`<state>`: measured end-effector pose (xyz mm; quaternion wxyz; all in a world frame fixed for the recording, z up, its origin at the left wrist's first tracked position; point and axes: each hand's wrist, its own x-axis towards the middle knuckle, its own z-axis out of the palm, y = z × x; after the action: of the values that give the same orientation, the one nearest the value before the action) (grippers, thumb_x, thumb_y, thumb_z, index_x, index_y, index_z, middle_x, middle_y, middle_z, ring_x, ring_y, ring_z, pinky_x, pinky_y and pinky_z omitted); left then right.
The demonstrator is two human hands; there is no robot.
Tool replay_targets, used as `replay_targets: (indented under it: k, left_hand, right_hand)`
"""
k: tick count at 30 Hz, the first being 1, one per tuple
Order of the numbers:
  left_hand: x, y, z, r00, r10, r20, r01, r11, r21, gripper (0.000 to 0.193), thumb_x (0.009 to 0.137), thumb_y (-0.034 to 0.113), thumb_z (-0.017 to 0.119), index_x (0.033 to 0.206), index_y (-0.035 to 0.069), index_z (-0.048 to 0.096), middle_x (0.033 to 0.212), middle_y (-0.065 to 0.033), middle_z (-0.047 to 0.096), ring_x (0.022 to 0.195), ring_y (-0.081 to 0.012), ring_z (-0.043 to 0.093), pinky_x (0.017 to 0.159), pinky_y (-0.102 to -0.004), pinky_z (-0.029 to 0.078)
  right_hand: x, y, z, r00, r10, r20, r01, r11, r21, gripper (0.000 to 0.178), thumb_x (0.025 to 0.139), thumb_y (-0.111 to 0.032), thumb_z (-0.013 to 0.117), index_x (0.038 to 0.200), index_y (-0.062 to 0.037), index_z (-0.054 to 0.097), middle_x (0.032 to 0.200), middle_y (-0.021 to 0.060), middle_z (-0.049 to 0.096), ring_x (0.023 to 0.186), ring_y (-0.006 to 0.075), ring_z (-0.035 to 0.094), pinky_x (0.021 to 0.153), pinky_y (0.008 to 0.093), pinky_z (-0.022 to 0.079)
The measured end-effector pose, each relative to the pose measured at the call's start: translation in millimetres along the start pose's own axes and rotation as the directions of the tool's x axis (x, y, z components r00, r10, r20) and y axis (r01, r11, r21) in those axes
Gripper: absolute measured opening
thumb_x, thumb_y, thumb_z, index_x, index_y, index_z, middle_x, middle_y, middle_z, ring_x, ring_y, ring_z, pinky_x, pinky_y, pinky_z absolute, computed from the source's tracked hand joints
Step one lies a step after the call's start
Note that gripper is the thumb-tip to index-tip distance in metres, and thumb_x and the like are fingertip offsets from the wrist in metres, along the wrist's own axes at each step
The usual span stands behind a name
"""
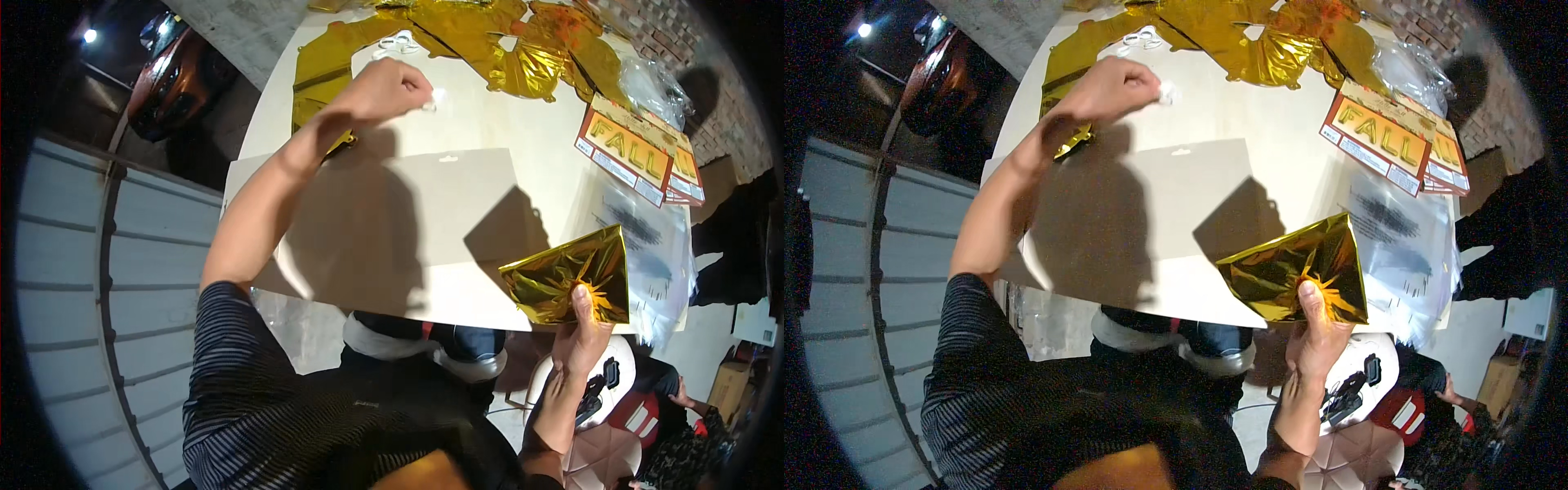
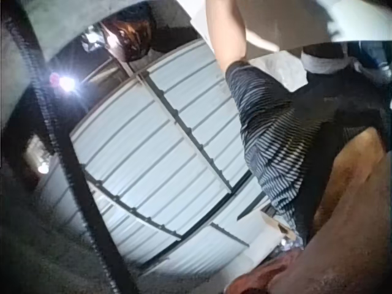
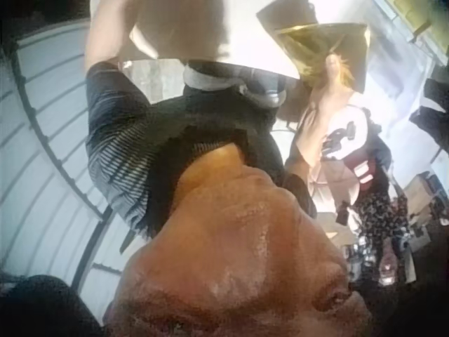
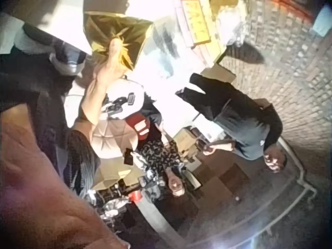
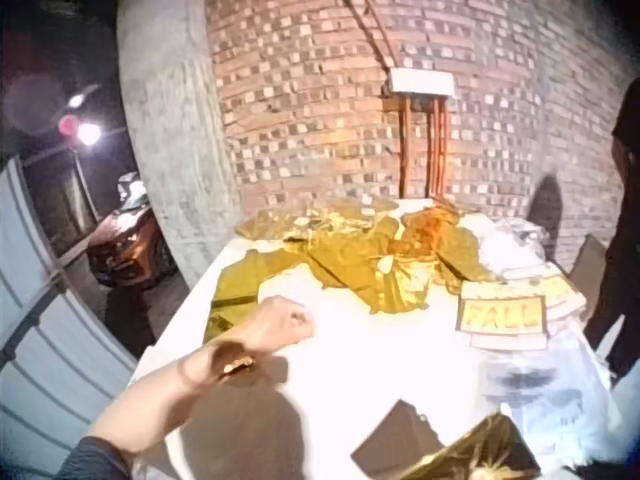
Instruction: Folding gold foil balloons and placing them into retail packaging with cardboard inserts.
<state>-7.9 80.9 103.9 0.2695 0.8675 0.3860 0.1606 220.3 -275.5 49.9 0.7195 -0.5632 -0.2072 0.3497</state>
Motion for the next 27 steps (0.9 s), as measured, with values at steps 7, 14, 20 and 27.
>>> replay_targets:
  k: [7, 14, 20, 27]
  left_hand:
    - [-75, 28, 46, 0.929, 0.361, 0.082, -0.364, 0.931, 0.024, 0.009, 0.091, 0.012, 0.072, 0.093, 0.003, 0.073, 0.088, -0.0102, 0.074, 0.073, -0.0186, 0.07, 0.067, -0.0321, 0.058]
    - [-92, 23, 77, 0.913, 0.409, -0.007, -0.404, 0.904, 0.143, 0.005, 0.086, 0.004, 0.068, 0.089, 0.001, 0.067, 0.086, -0.0169, 0.068, 0.078, -0.036, 0.068, 0.068, -0.044, 0.054]
    - [-79, 26, 44, 0.975, 0.221, -0.025, -0.212, 0.957, 0.196, 0.022, 0.094, 0.019, 0.071, 0.103, 0.0, 0.071, 0.09, -0.0136, 0.071, 0.082, -0.0223, 0.07, 0.073, -0.0345, 0.056]
    - [-57, 27, 72, 0.985, -0.069, 0.16, 0.059, 0.996, 0.066, 0.035, 0.085, 0.031, 0.076, 0.108, 0.005, 0.073, 0.102, -0.0118, 0.074, 0.098, -0.0299, 0.07, 0.089, -0.0397, 0.054]
  right_hand:
    - [-12, 5, -5, 1.0, -0.024, -0.016, 0.025, 0.999, 0.047, 0.038, 0.092, -0.004, 0.073, 0.128, 0.0015, 0.061, 0.11, 0.0072, 0.07, 0.098, 0.0141, 0.068, 0.095, 0.0305, 0.054]
    - [-23, 3, -4, 0.999, -0.03, -0.014, 0.031, 0.998, 0.05, 0.034, 0.092, -0.001, 0.072, 0.125, 0.0011, 0.062, 0.109, 0.0083, 0.071, 0.096, 0.0137, 0.069, 0.093, 0.0281, 0.055]
    - [-22, 2, -2, 1.0, -0.011, 0.013, 0.011, 1.0, 0.006, 0.036, 0.092, -0.005, 0.075, 0.125, -0.0015, 0.062, 0.108, 0.005, 0.069, 0.097, 0.0131, 0.066, 0.092, 0.0294, 0.052]
    - [-25, 6, 1, 0.999, 0.018, -0.028, -0.018, 1.0, 0.009, 0.04, 0.091, -0.006, 0.076, 0.127, -0.0022, 0.06, 0.11, 0.0045, 0.068, 0.099, 0.0136, 0.064, 0.094, 0.032, 0.052]
